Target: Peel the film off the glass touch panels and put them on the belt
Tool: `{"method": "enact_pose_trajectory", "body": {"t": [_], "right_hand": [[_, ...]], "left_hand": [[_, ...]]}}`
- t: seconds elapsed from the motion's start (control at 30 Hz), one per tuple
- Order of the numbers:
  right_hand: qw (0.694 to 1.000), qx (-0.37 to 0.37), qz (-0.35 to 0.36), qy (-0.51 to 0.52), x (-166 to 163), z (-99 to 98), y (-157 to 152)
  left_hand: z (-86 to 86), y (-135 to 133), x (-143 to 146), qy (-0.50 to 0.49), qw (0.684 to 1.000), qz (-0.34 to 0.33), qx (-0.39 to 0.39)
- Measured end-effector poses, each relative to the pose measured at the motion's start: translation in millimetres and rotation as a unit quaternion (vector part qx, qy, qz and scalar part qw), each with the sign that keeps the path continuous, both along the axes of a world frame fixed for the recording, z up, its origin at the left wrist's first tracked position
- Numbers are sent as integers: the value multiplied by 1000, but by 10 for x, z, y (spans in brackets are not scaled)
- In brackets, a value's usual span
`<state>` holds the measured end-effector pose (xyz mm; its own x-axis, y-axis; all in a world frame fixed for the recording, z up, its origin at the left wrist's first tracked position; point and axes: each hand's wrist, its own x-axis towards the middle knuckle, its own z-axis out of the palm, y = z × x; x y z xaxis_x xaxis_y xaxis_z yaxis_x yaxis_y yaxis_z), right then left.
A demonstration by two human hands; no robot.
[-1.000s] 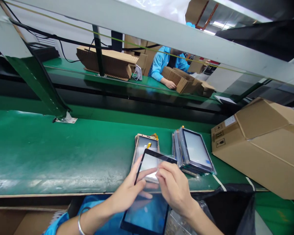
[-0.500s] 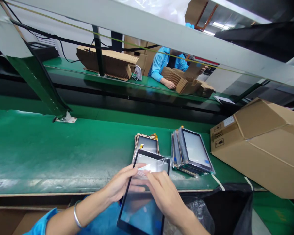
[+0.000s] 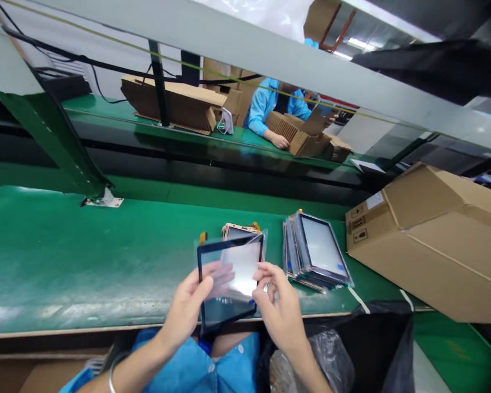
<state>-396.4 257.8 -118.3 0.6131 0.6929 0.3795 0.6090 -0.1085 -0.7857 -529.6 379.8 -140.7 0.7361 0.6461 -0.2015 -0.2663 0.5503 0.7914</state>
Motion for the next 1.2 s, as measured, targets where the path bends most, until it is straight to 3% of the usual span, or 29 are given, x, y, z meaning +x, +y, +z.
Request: {"method": "enact_pose_trajectory", "body": {"t": [0.13, 0.37, 0.43, 0.53, 0.63, 0.7, 0.8, 0.93, 1.0, 1.07, 1.13, 1.2], "right_hand": [[996, 28, -74, -30, -136, 37, 274], [993, 91, -53, -56, -242, 51, 134], [991, 121, -61, -3, -263, 58, 111], [979, 161, -63, 108, -318, 87, 126], [979, 144, -41, 136, -383, 143, 163], [985, 120, -23, 119, -423, 178, 173], [988, 125, 28, 86, -453, 170, 104], [977, 152, 45, 140, -244, -35, -320], [964, 156, 2, 217, 20, -184, -635], [946, 172, -90, 259, 313, -304, -888], [923, 213, -217, 237, 509, -357, -979], [916, 213, -292, 175, 524, -326, -873]], "left_hand": [[-26, -247, -61, -2, 999, 0, 51], [-40, -289, -45, -9, 1000, 13, 7], [-49, -295, -46, -4, 999, 37, 12], [-57, -331, -75, 19, 996, 38, 83], [-67, -396, -119, 51, 990, 15, 128], [-66, -421, -135, 46, 993, 22, 109], [-1, -324, -118, 4, 997, 70, 17], [209, 170, -94, -13, 979, 186, -84], [300, 472, -129, 8, 965, 246, -90], [343, 684, -186, 27, 959, 270, -77], [342, 742, -221, 43, 971, 229, -53], [318, 656, -202, 60, 989, 131, -28]]}}
